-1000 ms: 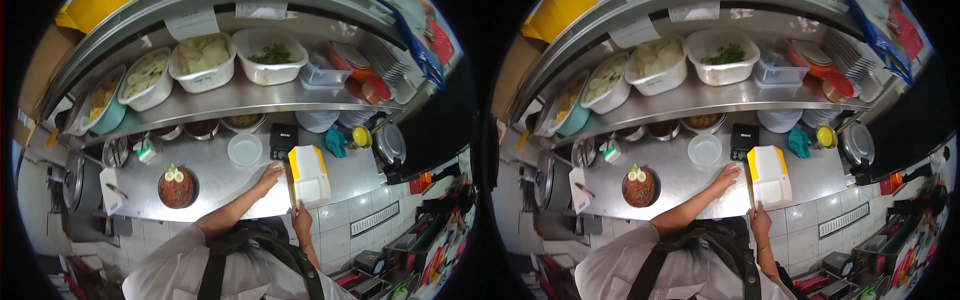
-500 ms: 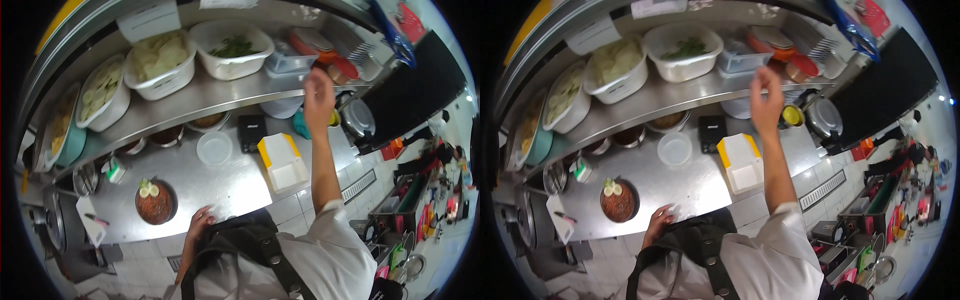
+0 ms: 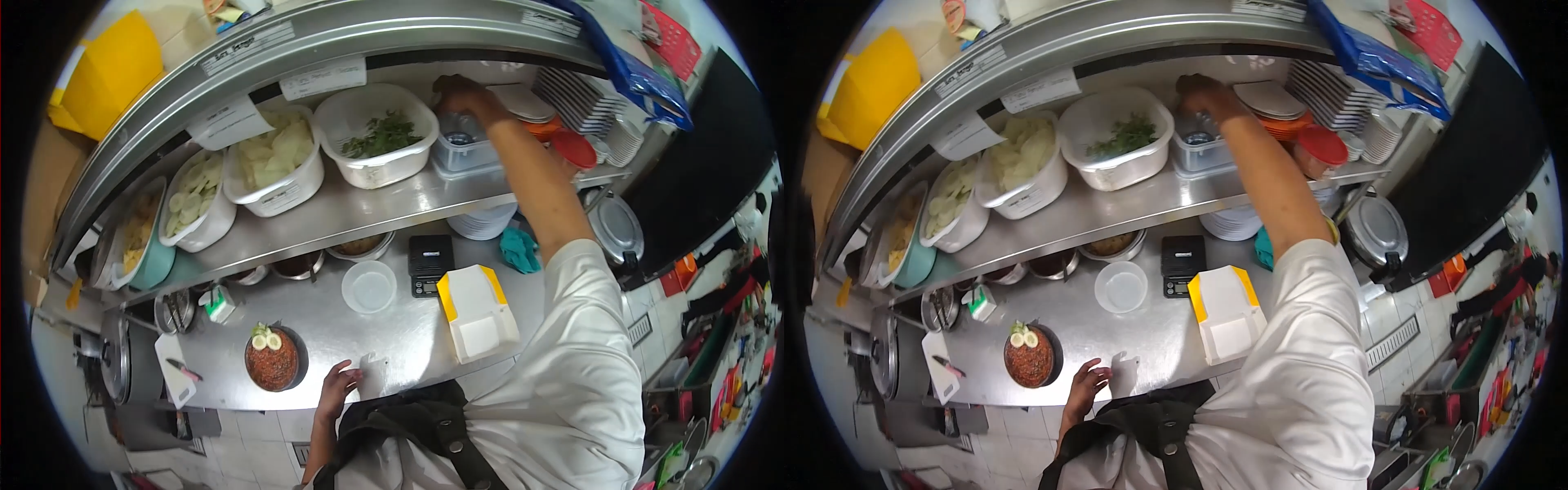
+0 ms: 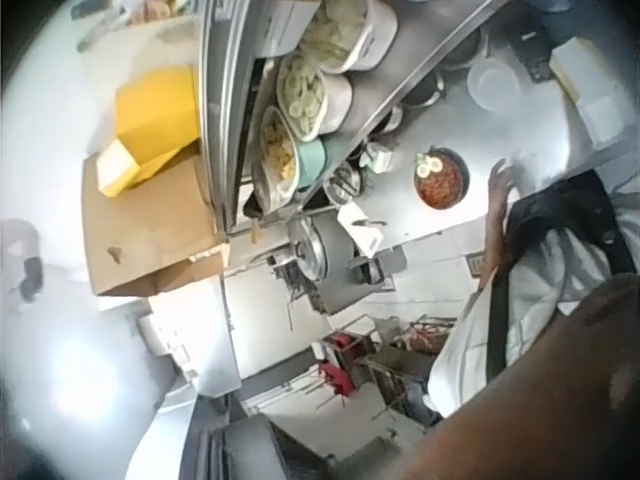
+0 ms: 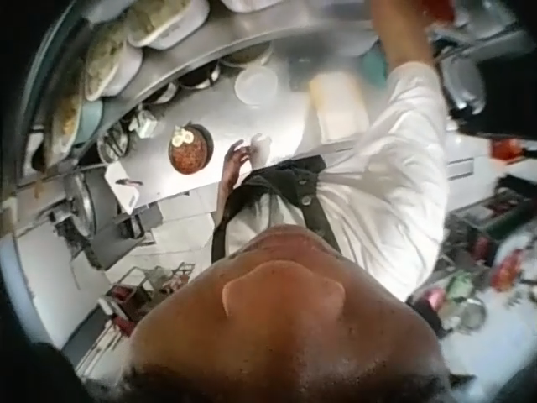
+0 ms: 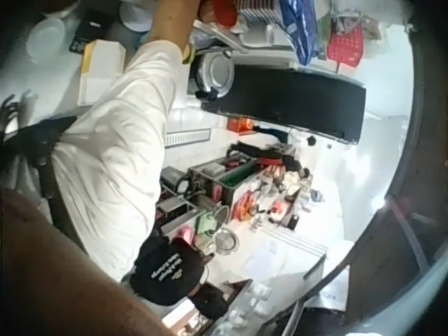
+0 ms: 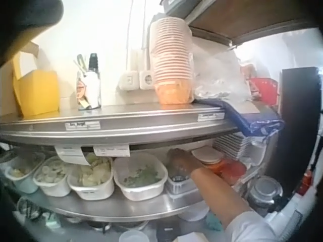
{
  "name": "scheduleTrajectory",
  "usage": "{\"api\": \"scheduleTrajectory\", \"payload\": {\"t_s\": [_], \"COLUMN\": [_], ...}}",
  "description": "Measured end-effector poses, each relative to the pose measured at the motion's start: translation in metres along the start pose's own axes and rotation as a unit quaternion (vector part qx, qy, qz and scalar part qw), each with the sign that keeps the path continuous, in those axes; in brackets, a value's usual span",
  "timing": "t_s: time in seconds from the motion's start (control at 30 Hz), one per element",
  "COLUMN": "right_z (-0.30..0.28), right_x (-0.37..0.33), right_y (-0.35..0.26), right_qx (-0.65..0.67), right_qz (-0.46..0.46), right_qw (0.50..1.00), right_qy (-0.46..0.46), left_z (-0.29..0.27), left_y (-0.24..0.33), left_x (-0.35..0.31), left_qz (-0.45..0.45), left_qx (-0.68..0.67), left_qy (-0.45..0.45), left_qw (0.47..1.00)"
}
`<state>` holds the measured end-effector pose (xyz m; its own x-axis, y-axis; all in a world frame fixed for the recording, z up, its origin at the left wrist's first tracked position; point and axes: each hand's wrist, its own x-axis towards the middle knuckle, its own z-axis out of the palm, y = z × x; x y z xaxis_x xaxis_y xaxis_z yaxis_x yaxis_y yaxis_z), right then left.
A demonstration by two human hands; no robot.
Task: Assembling a meal box with rice, fried tofu, and vegetable garnish.
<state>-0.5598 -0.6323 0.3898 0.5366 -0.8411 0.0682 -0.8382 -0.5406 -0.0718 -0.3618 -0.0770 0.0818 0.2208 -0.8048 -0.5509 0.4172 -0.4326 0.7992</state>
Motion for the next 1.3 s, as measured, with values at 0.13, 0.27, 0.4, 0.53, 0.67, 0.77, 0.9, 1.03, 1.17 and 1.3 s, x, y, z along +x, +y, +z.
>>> {"api": "scheduleTrajectory", "payload": {"t_s": [0.13,0.27,0.4,0.53,0.67,0.77,0.9,1.03,1.17,1.3], "right_z": [-0.007,-0.004,0.004,-0.011,0.042,0.039,-0.004,-0.028,-0.026,-0.021], "right_x": [0.002,0.005,0.007,-0.007,0.058,0.042,0.008,-0.016,-0.014,0.001], "right_y": [0.029,0.028,0.029,0.033,0.049,0.114,-0.005,0.029,0.010,0.030], "right_qx": [-0.015,0.033,0.084,0.136,0.098,0.034,0.006,-0.002,-0.042,-0.022], "right_qz": [-0.081,-0.126,-0.097,-0.073,-0.224,-0.162,-0.059,0.001,-0.038,-0.055], "right_qw": [0.995,0.990,0.988,0.988,0.964,0.942,0.997,1.000,0.998,0.998], "right_qy": [0.055,0.059,0.087,0.011,0.102,0.293,0.052,0.002,0.010,0.018], "left_z": [0.015,0.016,0.021,0.022,0.018,0.038,0.028,0.026,0.026,0.038], "left_y": [-0.006,-0.019,-0.018,-0.011,-0.026,-0.033,-0.017,-0.026,-0.017,-0.012], "left_x": [-0.010,-0.018,-0.019,-0.009,-0.004,0.030,0.000,0.031,0.035,0.042], "left_qz": [-0.016,-0.046,-0.013,0.010,0.006,-0.033,-0.093,-0.072,-0.072,-0.068], "left_qx": [-0.011,-0.011,-0.014,0.029,0.087,0.092,0.079,0.117,0.131,0.122], "left_qy": [0.018,0.015,-0.010,-0.028,0.008,-0.034,-0.009,-0.081,-0.078,-0.111], "left_qw": [1.000,0.999,1.000,0.999,0.996,0.995,0.993,0.987,0.986,0.984]}}
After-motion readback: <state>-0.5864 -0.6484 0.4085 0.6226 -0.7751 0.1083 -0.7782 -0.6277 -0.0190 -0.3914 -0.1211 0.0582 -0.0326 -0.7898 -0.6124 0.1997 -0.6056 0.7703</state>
